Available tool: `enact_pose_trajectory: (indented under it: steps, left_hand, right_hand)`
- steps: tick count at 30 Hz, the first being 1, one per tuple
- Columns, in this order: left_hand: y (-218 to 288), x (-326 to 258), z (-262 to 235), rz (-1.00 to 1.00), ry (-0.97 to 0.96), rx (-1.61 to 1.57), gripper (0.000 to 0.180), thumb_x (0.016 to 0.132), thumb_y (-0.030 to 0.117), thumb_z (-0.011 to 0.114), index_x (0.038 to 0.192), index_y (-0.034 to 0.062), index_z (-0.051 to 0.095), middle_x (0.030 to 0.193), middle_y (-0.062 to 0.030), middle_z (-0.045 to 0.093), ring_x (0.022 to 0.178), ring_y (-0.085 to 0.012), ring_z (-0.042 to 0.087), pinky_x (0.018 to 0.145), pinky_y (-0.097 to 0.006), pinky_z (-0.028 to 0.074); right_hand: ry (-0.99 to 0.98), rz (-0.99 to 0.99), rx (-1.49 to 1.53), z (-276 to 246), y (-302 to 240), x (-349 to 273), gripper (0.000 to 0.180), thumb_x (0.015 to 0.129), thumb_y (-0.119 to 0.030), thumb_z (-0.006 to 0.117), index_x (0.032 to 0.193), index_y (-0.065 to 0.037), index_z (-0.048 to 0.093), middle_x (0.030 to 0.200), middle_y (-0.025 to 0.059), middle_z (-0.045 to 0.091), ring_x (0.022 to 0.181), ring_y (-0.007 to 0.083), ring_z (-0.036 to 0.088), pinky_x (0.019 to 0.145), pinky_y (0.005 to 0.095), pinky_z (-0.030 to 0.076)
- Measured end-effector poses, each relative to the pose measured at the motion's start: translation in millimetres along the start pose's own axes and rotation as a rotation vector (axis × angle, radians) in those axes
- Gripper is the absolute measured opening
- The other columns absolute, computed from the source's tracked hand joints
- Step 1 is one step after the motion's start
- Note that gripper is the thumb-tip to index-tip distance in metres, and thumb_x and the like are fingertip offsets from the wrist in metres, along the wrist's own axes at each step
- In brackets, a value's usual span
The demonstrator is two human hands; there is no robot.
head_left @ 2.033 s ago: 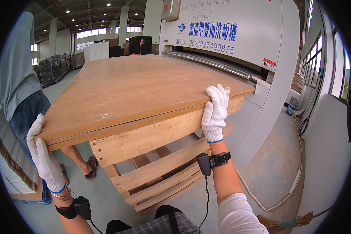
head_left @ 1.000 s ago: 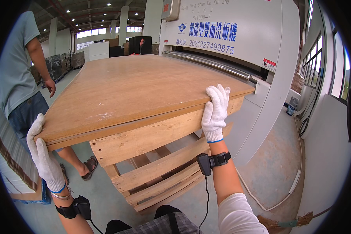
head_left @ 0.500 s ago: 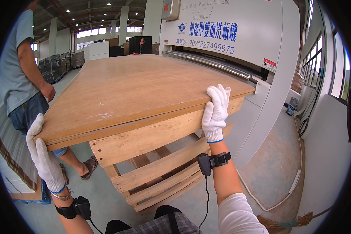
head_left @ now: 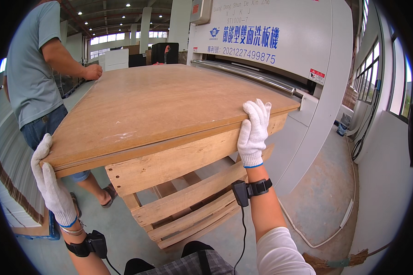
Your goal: Two people working together to process large white panels through a machine in a manufacturing environment.
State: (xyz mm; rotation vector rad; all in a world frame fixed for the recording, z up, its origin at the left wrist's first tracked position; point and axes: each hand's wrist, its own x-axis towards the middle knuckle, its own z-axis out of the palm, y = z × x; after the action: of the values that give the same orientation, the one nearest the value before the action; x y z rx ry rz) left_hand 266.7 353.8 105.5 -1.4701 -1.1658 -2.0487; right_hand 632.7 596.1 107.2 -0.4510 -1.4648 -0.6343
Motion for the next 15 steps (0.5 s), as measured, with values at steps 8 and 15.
enact_pose_trajectory:
  steps: [8,15]
  left_hand:
    - [-4.8,1.2,-1.6,0.002,-0.005,-0.040,0.045,0.097,0.029,0.035,0.125,-0.0048,0.045,0.131,-0.0193,0.048,0.125,-0.0260,0.043,0.111,-0.038,0.024]
    - [0.9,-0.2,3.5,-0.019,0.015,-0.034,0.045,0.098,0.029,0.035,0.125,-0.0057,0.046,0.130,-0.0193,0.048,0.124,-0.0252,0.042,0.110,-0.036,0.024]
  right_hand:
    - [-0.002,-0.003,-0.006,-0.4,-0.3,0.9,0.029,0.087,-0.014,0.048,0.112,-0.005,0.060,0.113,0.0134,0.060,0.120,0.0339,0.048,0.113,0.0519,0.020]
    - [0.003,-0.007,0.000,-0.3,-0.1,0.5,0.028,0.087,-0.013,0.049,0.112,-0.004,0.060,0.113,0.0132,0.060,0.120,0.0338,0.049,0.113,0.0520,0.020]
